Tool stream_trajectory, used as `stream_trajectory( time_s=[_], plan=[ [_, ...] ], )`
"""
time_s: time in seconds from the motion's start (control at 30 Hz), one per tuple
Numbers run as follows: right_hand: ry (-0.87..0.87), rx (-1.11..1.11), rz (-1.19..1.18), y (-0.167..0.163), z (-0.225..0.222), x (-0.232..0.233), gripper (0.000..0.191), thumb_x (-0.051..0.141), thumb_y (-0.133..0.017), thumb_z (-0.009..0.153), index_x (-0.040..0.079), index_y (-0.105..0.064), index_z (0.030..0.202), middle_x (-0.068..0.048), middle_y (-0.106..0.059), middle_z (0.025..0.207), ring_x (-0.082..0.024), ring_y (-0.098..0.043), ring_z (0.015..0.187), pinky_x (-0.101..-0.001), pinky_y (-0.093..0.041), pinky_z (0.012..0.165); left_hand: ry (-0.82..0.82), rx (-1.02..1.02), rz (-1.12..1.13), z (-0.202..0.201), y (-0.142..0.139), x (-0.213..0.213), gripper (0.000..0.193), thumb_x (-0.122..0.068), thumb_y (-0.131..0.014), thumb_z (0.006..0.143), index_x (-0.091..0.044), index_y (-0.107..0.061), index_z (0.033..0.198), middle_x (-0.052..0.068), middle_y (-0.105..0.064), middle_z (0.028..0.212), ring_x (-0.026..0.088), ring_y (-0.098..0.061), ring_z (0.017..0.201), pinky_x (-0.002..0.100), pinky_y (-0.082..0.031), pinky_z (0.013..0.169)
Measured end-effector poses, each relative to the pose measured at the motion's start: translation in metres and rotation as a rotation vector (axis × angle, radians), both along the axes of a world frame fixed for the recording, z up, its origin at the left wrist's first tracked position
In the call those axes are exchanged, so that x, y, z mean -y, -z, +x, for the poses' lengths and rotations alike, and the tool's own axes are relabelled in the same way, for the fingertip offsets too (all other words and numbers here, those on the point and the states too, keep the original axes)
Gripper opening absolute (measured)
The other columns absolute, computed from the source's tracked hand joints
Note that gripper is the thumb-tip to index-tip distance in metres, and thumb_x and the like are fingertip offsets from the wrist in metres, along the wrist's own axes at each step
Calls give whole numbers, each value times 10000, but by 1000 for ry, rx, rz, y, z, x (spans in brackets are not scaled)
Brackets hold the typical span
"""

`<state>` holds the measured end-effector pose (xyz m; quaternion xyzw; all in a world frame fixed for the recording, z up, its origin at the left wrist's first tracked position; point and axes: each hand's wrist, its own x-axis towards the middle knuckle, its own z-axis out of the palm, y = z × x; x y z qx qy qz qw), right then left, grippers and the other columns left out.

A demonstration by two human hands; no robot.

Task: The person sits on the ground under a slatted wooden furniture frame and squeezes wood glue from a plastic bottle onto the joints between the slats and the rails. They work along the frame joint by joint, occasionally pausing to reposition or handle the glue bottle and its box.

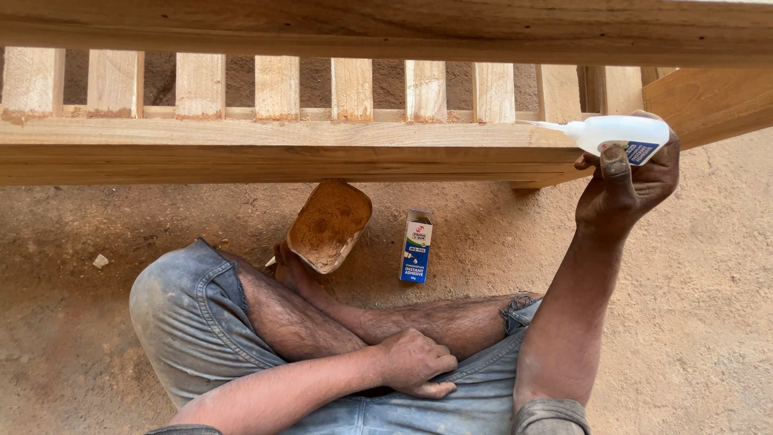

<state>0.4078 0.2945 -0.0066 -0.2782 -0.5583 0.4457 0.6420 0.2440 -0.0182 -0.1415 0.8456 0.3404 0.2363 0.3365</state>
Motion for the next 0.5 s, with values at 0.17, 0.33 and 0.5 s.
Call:
stream_trajectory(
  time_s=[0.17,0.33,0.5],
  plan=[
    [-1,10,11,2,1,-1,439,121,-846,981,-21,-610,1322,-143,-713,1011,-255,-769,892,-349,-696,721,-7,26,0,0,0,0,406,-477,-605,1002,-83,-649,919,79,-673,805,272,-710,723,429,-573,597],
    [12,18,14,2,0,-2,432,116,-837,977,-16,-605,1317,-138,-713,1016,-248,-772,899,-345,-697,718,11,13,-21,0,1,0,403,-473,-612,998,-80,-651,919,89,-672,805,275,-714,732,433,-582,611],
    [4,11,18,2,0,-2,433,112,-832,973,-15,-604,1318,-136,-713,1020,-244,-772,897,-342,-698,724,-2,28,-15,0,1,0,401,-471,-608,999,-82,-646,910,89,-679,815,283,-718,746,443,-585,630]
  ],
)
